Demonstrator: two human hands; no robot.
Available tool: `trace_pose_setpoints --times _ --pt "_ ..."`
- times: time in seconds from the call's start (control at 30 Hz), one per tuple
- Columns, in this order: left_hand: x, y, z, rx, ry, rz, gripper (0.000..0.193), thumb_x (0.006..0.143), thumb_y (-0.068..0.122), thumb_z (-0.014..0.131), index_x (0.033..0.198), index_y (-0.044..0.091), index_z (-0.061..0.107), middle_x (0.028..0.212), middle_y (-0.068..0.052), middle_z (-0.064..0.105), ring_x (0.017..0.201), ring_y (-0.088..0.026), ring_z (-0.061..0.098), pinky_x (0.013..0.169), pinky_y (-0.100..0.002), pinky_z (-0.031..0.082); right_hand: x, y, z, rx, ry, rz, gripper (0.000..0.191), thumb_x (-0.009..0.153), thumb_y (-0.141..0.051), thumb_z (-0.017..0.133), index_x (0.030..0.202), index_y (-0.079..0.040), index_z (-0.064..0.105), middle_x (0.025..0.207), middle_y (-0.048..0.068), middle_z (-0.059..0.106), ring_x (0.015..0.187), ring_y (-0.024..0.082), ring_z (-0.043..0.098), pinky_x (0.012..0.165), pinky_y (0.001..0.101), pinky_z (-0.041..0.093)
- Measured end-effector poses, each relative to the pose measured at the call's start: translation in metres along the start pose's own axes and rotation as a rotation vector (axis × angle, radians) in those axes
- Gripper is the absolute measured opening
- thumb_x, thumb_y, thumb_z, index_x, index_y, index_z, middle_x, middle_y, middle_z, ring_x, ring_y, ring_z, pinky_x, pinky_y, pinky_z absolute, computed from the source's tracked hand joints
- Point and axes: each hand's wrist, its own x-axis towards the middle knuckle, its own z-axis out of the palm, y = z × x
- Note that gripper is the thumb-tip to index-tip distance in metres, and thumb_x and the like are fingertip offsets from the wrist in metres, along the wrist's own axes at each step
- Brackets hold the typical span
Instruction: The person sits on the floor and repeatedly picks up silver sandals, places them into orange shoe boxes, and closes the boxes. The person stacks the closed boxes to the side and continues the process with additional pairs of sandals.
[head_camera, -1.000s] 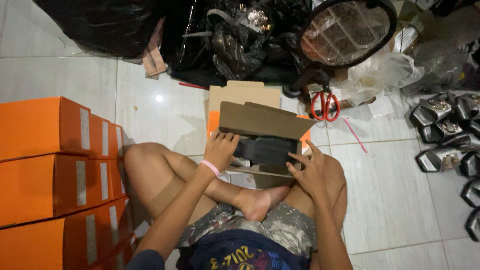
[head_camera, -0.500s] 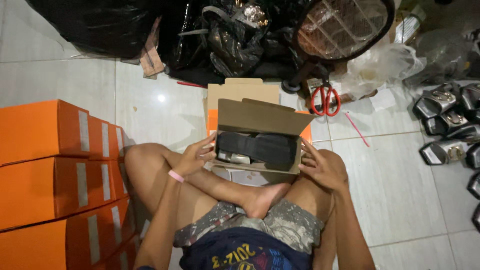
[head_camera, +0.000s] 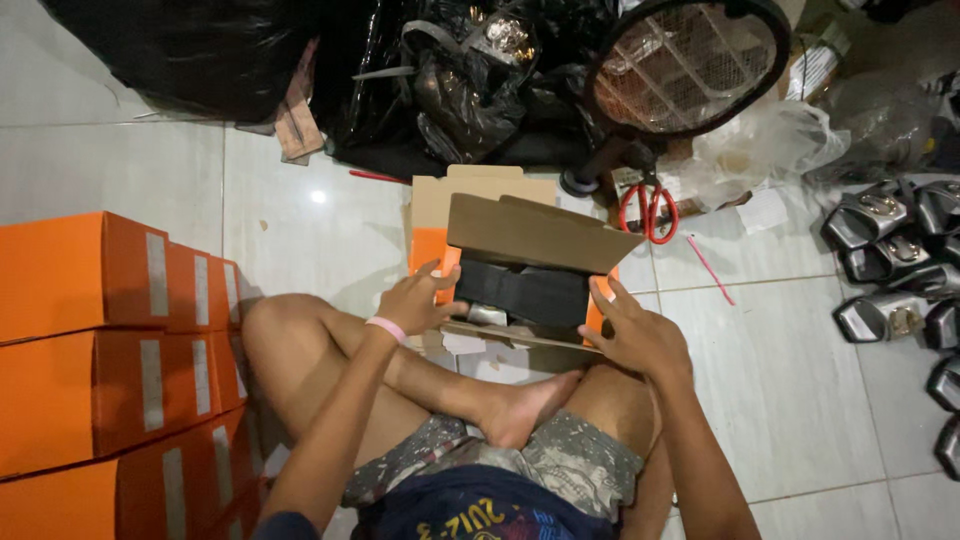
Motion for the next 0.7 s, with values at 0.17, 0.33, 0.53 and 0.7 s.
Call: trace_pose_setpoints --times 0.17,0.33,0.53,0.7 --pt "0.001 0.003 0.006 0.082 -0.089 0.003 0.105 0.065 0.065 0.086 0.149 0.02 0.043 0.158 -0.022 0.032 0.126 -0.044 0.055 0.1 -0.05 0.048 0.01 0.01 0.037 0.281 -0.002 -0.063 0.095 0.086 -0.062 0.069 0.161 -0.02 0.028 0.163 0.018 0.023 0.129 0.041 0.05 0.102 0.0475 0.045" --pt "-0.006 0.011 0.035 -0.007 0.227 0.033 0.086 0.075 0.056 0.08 0.147 0.018 0.05 0.153 -0.023 0.045 0.106 -0.042 0.067 0.086 -0.05 0.056 0.016 0.001 0.073 0.363 0.344 -0.073 0.097 0.082 -0.058 0.073 0.158 -0.011 0.035 0.162 0.028 0.025 0.146 0.045 0.033 0.117 0.0507 0.032" --pt "-0.01 0.006 0.046 -0.048 0.257 0.014 0.08 0.078 0.05 0.08 0.144 0.015 0.053 0.146 -0.018 0.053 0.101 -0.039 0.07 0.082 -0.05 0.056 0.003 -0.018 0.071 -0.063 0.597 -0.153 0.088 0.084 -0.059 0.075 0.155 -0.017 0.044 0.162 0.022 0.031 0.15 0.039 0.026 0.12 0.0532 0.027" --pt "-0.013 0.011 0.041 -0.057 0.319 0.048 0.078 0.077 0.045 0.082 0.143 0.013 0.054 0.142 -0.015 0.055 0.103 -0.04 0.068 0.08 -0.052 0.055 0.049 -0.042 0.003 0.055 0.905 -0.356 0.096 0.086 -0.067 0.076 0.157 -0.011 0.042 0.158 0.023 0.032 0.15 0.042 0.027 0.121 0.0564 0.025"
